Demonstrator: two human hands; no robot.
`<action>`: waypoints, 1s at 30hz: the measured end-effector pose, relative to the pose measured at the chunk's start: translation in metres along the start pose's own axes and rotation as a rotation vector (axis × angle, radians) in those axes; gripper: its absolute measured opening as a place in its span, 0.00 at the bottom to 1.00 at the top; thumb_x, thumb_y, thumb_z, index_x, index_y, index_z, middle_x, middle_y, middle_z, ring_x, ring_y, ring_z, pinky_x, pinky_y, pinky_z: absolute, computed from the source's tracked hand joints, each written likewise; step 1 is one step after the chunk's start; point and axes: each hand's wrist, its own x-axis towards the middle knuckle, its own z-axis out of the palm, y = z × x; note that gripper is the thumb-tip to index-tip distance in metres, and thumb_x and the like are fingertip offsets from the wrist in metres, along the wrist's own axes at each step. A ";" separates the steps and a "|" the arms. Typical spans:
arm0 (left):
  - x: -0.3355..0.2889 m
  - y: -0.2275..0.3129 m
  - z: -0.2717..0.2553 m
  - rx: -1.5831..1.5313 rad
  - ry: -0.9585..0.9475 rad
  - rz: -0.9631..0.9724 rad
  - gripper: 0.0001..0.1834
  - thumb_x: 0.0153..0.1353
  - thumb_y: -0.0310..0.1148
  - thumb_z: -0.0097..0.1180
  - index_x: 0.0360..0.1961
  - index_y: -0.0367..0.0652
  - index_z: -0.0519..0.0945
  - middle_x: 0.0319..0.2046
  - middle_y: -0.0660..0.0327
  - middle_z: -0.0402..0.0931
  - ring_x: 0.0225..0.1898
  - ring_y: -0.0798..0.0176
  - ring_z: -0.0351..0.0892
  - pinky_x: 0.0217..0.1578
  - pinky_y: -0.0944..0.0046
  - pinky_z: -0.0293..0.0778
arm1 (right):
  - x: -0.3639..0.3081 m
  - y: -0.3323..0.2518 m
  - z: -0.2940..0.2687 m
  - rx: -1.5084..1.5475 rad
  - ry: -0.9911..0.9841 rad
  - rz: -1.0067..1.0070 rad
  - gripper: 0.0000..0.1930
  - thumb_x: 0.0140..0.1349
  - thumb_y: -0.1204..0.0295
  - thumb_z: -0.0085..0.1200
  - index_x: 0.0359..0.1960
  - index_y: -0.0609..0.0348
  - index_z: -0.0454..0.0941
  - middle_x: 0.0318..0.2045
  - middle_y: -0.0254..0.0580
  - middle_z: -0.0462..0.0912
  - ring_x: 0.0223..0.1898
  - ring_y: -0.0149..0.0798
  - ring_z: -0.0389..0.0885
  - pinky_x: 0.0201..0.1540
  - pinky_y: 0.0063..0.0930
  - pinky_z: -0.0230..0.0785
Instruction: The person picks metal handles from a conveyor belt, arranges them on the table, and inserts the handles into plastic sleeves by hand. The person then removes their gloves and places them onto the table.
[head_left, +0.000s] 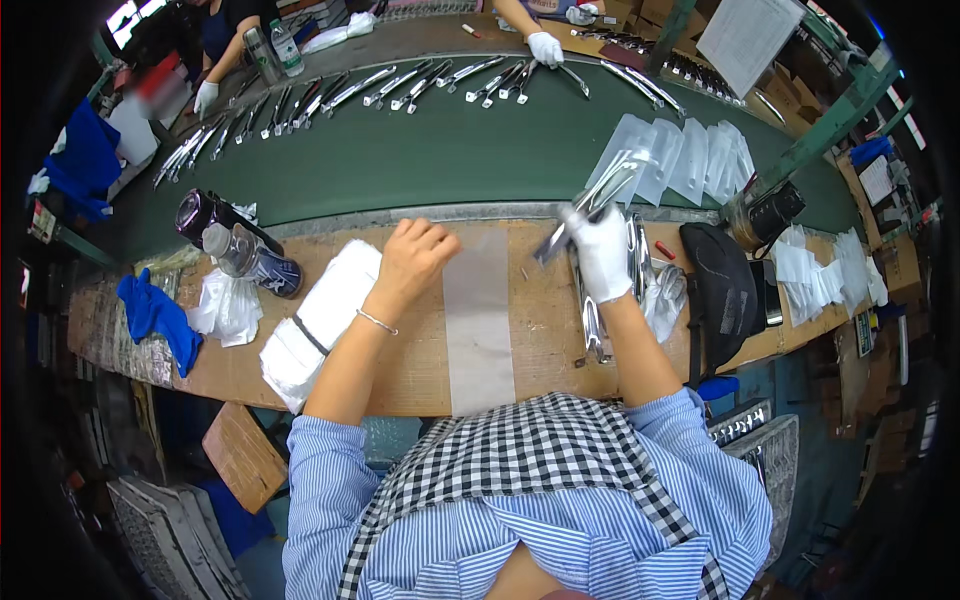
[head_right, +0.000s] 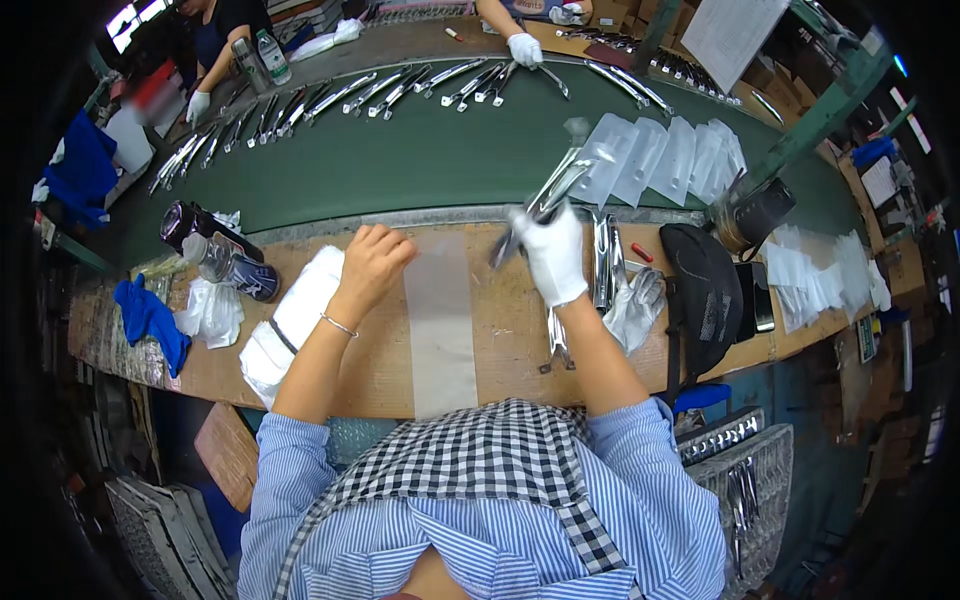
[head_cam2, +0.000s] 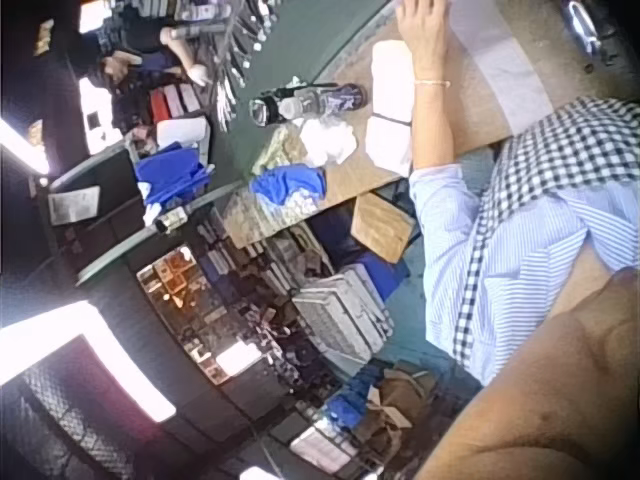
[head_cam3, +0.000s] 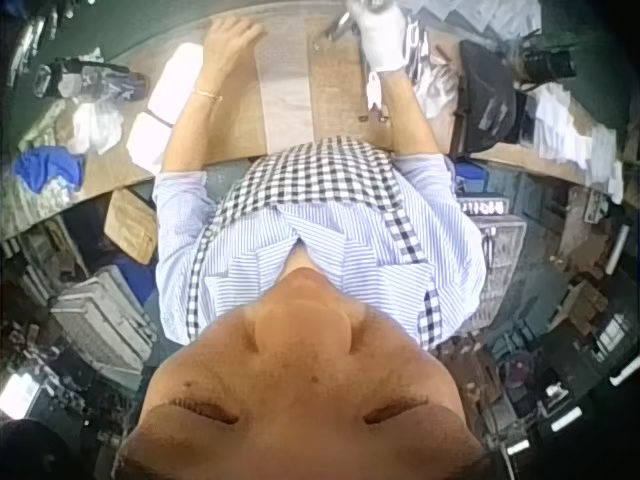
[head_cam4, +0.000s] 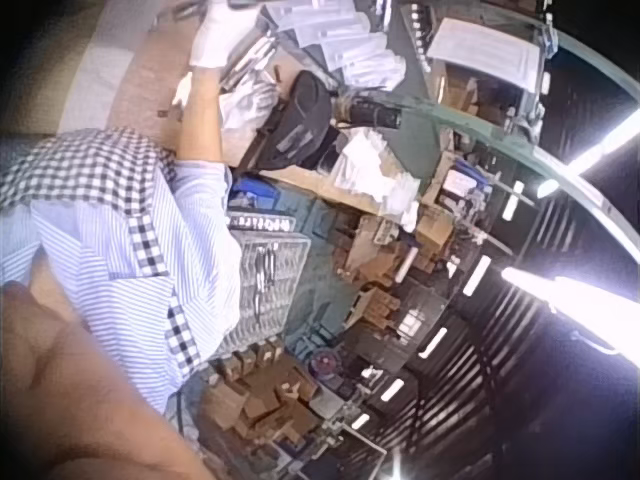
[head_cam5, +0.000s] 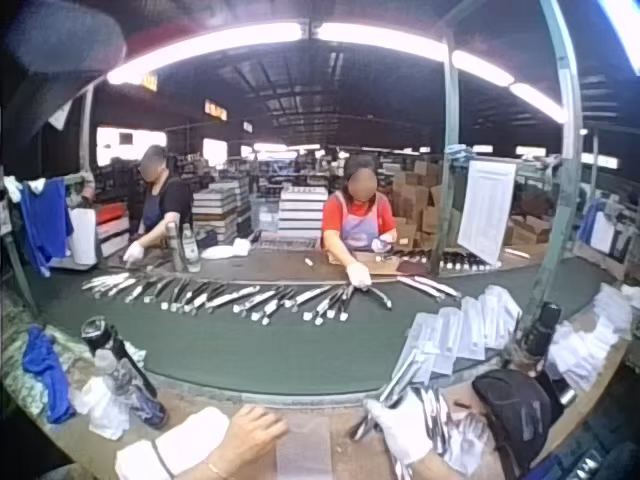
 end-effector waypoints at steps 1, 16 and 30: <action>0.004 0.004 -0.003 -0.002 0.007 0.032 0.07 0.50 0.31 0.64 0.28 0.46 0.77 0.30 0.66 0.76 0.35 0.62 0.73 0.38 0.61 0.68 | 0.002 -0.015 0.003 0.101 -0.021 -0.048 0.16 0.56 0.65 0.63 0.38 0.62 0.73 0.26 0.35 0.78 0.26 0.27 0.76 0.28 0.22 0.70; 0.056 0.076 -0.073 -0.329 0.121 0.121 0.10 0.49 0.27 0.64 0.35 0.47 0.82 0.36 0.65 0.80 0.31 0.62 0.77 0.31 0.64 0.72 | -0.010 -0.027 0.011 -0.152 -0.329 -0.128 0.20 0.55 0.57 0.63 0.39 0.61 0.78 0.33 0.40 0.82 0.35 0.33 0.78 0.42 0.27 0.70; 0.111 0.068 -0.100 -0.954 0.246 -0.423 0.03 0.59 0.23 0.55 0.28 0.35 0.76 0.28 0.62 0.71 0.30 0.70 0.67 0.33 0.72 0.62 | -0.062 -0.003 0.009 0.092 -0.803 0.054 0.36 0.54 0.65 0.62 0.62 0.67 0.64 0.52 0.50 0.77 0.54 0.38 0.75 0.59 0.31 0.65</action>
